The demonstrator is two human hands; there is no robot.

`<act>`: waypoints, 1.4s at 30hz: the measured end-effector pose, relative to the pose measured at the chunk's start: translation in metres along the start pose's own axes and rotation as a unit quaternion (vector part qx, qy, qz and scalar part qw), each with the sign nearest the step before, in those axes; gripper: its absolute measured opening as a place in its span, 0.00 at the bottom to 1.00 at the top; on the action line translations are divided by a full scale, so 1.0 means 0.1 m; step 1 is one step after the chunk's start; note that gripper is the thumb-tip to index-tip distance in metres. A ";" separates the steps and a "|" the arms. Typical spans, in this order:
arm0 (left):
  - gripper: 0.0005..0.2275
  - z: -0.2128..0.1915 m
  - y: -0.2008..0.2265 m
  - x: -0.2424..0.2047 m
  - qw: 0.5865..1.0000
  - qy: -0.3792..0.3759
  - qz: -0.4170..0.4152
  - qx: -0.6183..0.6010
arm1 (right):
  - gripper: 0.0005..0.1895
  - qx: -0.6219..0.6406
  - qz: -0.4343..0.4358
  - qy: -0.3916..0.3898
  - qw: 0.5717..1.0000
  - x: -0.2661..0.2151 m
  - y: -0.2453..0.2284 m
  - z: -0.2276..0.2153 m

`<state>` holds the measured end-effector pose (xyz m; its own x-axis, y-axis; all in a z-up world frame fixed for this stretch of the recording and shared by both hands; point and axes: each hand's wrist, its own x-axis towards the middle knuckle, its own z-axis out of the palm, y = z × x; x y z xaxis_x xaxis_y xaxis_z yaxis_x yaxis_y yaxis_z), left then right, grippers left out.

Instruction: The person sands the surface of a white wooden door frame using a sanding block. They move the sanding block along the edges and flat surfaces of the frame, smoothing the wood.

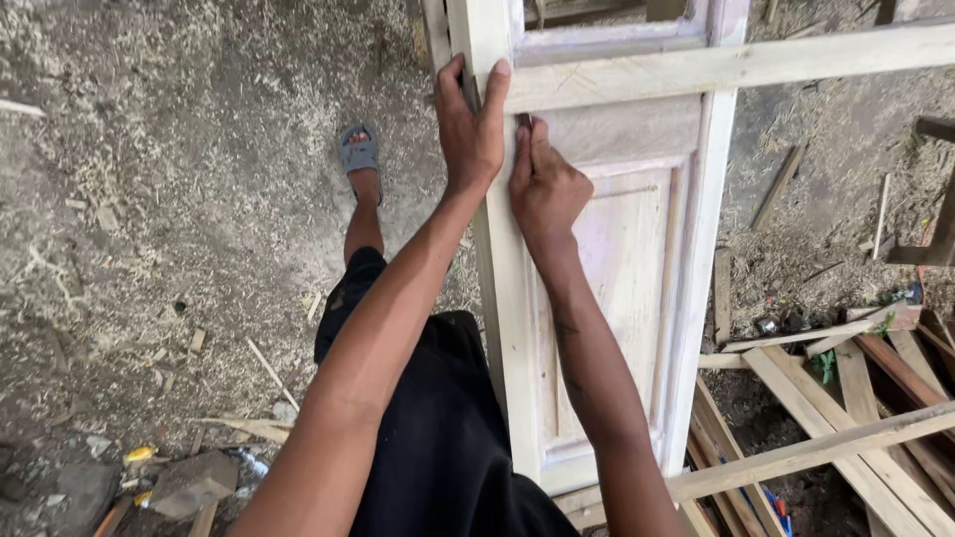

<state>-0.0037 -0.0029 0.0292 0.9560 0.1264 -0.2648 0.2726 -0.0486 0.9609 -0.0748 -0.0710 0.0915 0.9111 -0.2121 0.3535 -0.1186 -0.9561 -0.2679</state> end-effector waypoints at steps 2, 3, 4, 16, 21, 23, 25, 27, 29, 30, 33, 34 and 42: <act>0.34 0.01 -0.01 0.01 1.000 0.003 0.001 -0.008 | 0.11 -0.004 -0.018 -0.020 1.000 -0.17 0.02 -0.17; 0.35 0.02 -0.01 0.03 1.000 0.001 0.001 -0.012 | 0.11 -0.008 -0.027 -0.025 0.999 -0.21 0.03 -0.23; 0.35 0.01 -0.01 -0.01 1.000 -0.004 -0.005 -0.015 | 0.11 0.002 -0.016 -0.020 1.000 -0.25 0.01 -0.27; 0.36 -0.01 -0.04 0.05 0.997 -0.016 0.004 -0.070 | 0.07 0.044 0.001 -0.006 0.999 -0.36 -0.11 -0.48; 0.38 0.03 -0.07 0.07 0.999 -0.036 -0.014 -0.037 | 0.08 0.045 0.024 -0.003 0.999 -0.40 -0.09 -0.45; 0.39 -0.05 -0.10 0.00 0.998 -0.042 -0.027 -0.034 | 0.08 0.041 0.080 -0.028 0.996 -0.53 -0.08 -0.49; 0.43 -0.06 -0.06 0.04 0.997 -0.067 -0.023 -0.026 | 0.10 0.053 0.133 -0.023 0.989 -0.61 -0.03 -0.50; 0.46 -0.20 -0.04 0.05 0.992 -0.120 -0.013 0.027 | 0.13 0.094 0.180 -0.023 0.979 -0.89 -0.08 -0.62; 0.48 -0.28 -0.02 0.04 0.982 -0.177 -0.014 0.062 | 0.14 0.152 0.256 -0.018 0.955 -1.16 -0.10 -0.71; 0.50 -0.35 -0.01 -0.02 0.977 -0.202 -0.023 0.069 | 0.14 0.181 0.289 -0.017 0.940 -1.27 -0.10 -0.74; 0.52 -0.52 0.06 -0.19 0.961 -0.253 -0.059 0.096 | 0.18 0.222 0.481 0.029 0.848 -1.49 -0.12 -0.68; 0.52 -0.54 0.10 -0.20 0.956 -0.264 -0.071 0.105 | 0.18 0.231 0.473 0.058 0.848 -1.54 -0.11 -0.66; 0.55 -0.55 0.62 0.14 0.929 -0.304 -0.080 0.198 | 0.20 0.209 0.459 0.213 0.837 -1.49 -0.09 -0.39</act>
<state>0.0210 0.0508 0.0897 0.7520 -0.4126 -0.5141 0.3207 -0.4525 0.8321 -0.2250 -0.0383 0.0763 0.2771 -0.9566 0.0902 -0.4627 -0.2151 -0.8600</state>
